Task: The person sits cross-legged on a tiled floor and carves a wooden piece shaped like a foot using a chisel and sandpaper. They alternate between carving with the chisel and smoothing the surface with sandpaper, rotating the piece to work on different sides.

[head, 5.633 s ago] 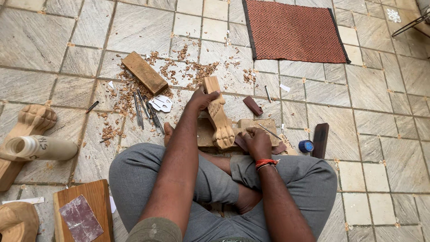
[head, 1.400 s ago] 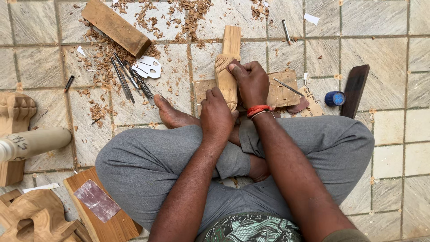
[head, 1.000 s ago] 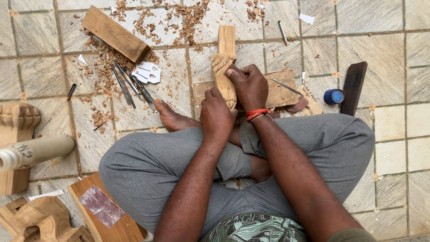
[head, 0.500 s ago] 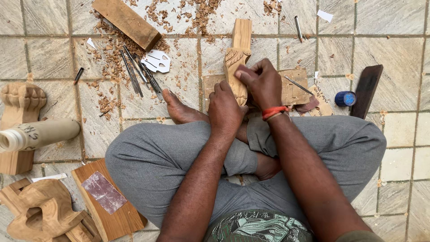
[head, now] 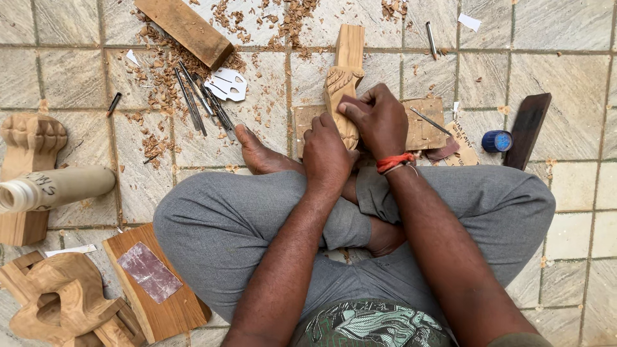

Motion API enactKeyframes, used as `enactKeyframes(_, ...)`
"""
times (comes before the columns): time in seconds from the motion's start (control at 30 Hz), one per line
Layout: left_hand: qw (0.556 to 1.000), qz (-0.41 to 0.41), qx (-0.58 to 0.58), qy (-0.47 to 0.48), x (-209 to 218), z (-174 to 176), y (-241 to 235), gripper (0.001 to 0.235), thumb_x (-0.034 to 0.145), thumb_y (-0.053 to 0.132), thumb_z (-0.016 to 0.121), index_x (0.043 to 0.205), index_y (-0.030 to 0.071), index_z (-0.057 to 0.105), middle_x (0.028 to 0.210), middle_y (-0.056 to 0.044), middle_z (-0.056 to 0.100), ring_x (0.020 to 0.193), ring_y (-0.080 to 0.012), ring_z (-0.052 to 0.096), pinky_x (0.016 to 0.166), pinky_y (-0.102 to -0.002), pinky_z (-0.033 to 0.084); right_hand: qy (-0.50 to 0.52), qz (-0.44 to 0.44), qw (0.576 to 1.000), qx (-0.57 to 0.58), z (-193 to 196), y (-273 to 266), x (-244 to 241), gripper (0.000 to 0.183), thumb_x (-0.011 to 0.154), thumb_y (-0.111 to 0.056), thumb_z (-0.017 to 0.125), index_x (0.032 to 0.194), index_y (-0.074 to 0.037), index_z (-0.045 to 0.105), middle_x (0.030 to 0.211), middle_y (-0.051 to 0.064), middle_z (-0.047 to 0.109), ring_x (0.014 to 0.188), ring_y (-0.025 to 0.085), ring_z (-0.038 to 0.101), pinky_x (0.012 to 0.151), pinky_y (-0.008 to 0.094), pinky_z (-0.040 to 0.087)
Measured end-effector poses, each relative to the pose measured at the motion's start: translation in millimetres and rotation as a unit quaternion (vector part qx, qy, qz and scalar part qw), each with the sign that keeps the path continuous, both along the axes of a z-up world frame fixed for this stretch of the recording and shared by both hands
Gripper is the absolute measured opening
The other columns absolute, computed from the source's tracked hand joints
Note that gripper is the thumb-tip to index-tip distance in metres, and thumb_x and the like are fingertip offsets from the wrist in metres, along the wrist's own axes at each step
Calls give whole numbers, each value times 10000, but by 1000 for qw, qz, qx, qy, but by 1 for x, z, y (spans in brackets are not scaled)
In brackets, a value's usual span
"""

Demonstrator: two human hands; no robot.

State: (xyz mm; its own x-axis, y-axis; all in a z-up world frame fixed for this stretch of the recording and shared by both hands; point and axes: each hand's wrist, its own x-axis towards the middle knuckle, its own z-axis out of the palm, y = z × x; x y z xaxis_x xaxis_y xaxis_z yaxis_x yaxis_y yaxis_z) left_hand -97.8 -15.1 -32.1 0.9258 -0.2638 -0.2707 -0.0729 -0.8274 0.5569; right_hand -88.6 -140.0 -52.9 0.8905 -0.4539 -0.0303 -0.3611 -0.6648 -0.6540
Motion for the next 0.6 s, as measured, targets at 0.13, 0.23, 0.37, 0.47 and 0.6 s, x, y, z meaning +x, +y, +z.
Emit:
enactKeyframes(0.13,1000,6,-9,5,4,6,-3,804,640,224,984,1205,-20,467,1190,-203,557,1086,-363,625,895,-442,582,-68,-45,997,-8,15,-4,7,464,823,-419,917,910,-54,645,810,91,722,685,206,693,578,365,532)
enactKeyframes(0.23,1000,18,-18,-2,1,2,1,812,628,216,986,1200,-25,462,1192,-212,550,1100,-364,615,907,-442,575,-10,3,1000,-3,15,-2,6,474,810,-414,918,909,-49,632,798,100,710,681,205,682,584,375,528)
enactKeyframes(0.37,1000,15,-15,7,1,-2,-2,830,626,207,985,1217,-30,453,1201,-218,546,1113,-367,606,918,-435,572,44,46,998,-15,14,-3,6,476,768,-420,934,866,-60,640,796,104,704,660,210,672,572,385,516)
enactKeyframes(0.47,1000,0,-10,19,2,-1,-5,861,637,224,986,1238,-50,434,1207,-230,534,1124,-366,597,920,-427,573,-43,3,999,-26,17,-5,6,477,783,-414,940,871,-52,643,802,106,711,672,215,677,578,377,521)
enactKeyframes(0.6,1000,3,-17,-6,0,-4,0,846,649,232,984,1226,-54,436,1222,-232,530,1118,-349,605,933,-421,575,-40,57,998,12,13,1,9,470,845,-409,908,926,-52,612,829,99,702,695,185,690,566,355,541)
